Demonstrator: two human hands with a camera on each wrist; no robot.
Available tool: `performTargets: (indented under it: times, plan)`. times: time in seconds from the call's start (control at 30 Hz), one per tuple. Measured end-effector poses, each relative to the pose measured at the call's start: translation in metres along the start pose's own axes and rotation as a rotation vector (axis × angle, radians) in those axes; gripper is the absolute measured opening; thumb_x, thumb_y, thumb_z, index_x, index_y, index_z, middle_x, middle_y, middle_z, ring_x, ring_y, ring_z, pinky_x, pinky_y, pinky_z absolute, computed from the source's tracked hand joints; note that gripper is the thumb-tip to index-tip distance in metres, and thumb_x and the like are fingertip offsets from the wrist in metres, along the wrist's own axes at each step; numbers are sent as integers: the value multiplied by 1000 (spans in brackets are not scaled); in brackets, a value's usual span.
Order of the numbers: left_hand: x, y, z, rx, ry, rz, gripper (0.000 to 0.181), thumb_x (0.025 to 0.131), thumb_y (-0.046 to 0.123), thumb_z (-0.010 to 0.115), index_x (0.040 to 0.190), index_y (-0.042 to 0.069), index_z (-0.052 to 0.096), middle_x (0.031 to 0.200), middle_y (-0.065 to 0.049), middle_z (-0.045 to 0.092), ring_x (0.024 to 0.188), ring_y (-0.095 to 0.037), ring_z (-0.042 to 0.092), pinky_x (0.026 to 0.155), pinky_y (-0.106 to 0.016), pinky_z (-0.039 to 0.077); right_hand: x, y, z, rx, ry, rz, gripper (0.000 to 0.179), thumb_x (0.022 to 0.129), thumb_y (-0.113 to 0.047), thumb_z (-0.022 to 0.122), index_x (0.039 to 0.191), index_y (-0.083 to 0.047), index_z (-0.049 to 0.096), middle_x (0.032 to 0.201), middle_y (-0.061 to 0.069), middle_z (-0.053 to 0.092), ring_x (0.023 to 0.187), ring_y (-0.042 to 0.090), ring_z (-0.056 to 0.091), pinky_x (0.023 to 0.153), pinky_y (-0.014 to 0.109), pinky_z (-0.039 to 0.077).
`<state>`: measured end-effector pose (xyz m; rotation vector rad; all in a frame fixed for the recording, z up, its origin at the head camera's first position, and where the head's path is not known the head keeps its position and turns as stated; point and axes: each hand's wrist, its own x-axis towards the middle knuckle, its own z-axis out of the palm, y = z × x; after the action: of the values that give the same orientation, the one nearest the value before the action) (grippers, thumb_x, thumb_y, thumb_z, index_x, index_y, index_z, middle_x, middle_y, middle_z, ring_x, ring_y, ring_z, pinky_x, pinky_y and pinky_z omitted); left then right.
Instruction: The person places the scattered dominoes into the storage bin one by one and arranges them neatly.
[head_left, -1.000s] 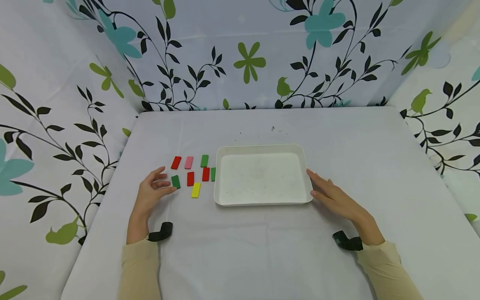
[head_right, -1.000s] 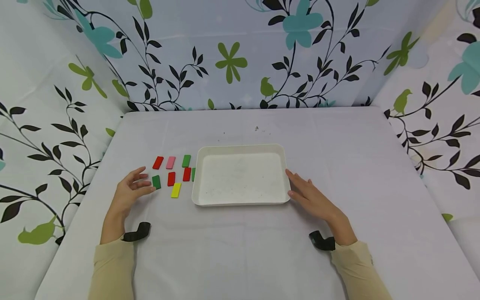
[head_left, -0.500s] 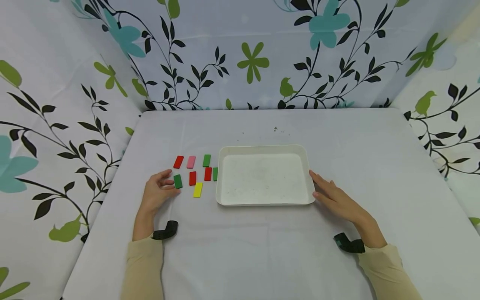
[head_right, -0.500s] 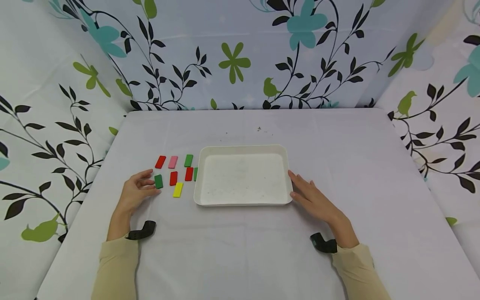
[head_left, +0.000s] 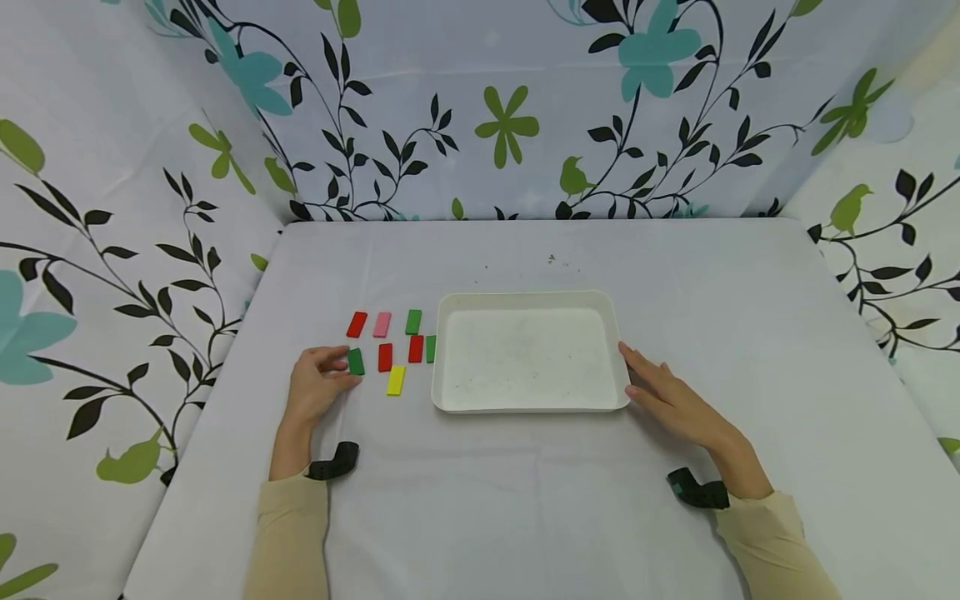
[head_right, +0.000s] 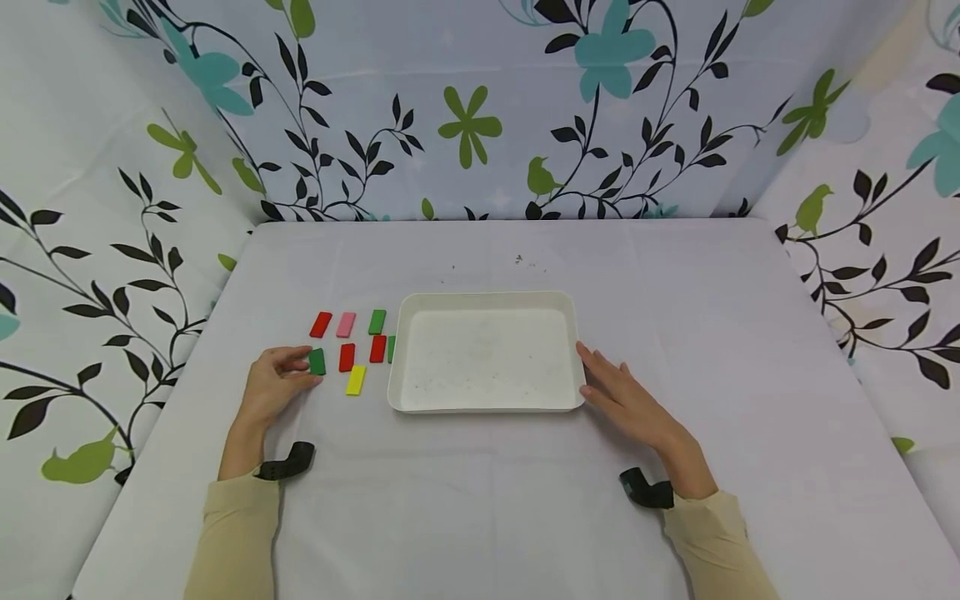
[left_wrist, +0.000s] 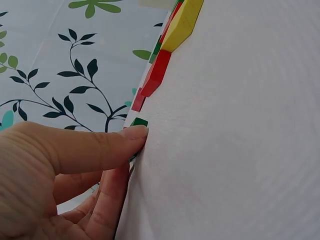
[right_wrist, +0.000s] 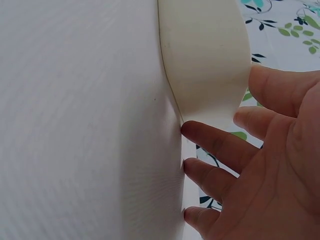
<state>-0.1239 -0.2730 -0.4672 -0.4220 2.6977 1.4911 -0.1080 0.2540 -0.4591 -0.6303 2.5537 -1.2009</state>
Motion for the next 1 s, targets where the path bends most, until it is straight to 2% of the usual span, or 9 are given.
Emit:
performTargets:
  times: [0.27,0.4,0.53,0.67,0.83,1.0]
  plan:
    - [-3,0,0,-35,10,-47,57,82,4,76,135,3,56,117,-14,53,82,1,56,74,-5,44,0,1,1,-12,11,-7,64,103,-23,48,158,-13,16,162,18,16,147,46,13,115,67,0]
    - [-3,1,0,-85,22,-69,56,82,6,76,135,5,56,112,-12,59,85,-3,57,76,-5,46,0,1,0,-12,9,-9,64,103,-23,49,158,-14,15,162,18,16,148,46,13,115,67,-1]
    - [-3,2,-2,-129,27,-63,56,82,5,76,134,4,56,107,-10,61,85,-2,57,77,-6,47,-1,0,0,-12,8,-4,65,103,-24,49,158,-15,16,162,16,17,148,44,13,115,66,0]
    - [-4,6,-2,-144,25,-51,55,83,6,76,134,5,55,103,-2,60,83,1,58,77,-7,47,-1,1,0,-16,7,-3,65,103,-24,49,158,-15,16,162,15,16,148,43,13,116,66,0]
    - [-6,18,-1,-243,15,-34,55,84,5,75,135,3,54,97,7,57,82,1,59,75,-9,51,0,1,0,-16,9,-13,64,103,-23,48,158,-14,15,162,17,16,148,45,13,115,66,0]
    - [-12,43,5,-352,-21,28,55,84,4,75,134,0,53,97,9,58,82,-1,60,76,-11,53,0,2,0,-16,12,-11,64,103,-24,48,157,-14,16,162,17,16,147,46,14,115,66,1]
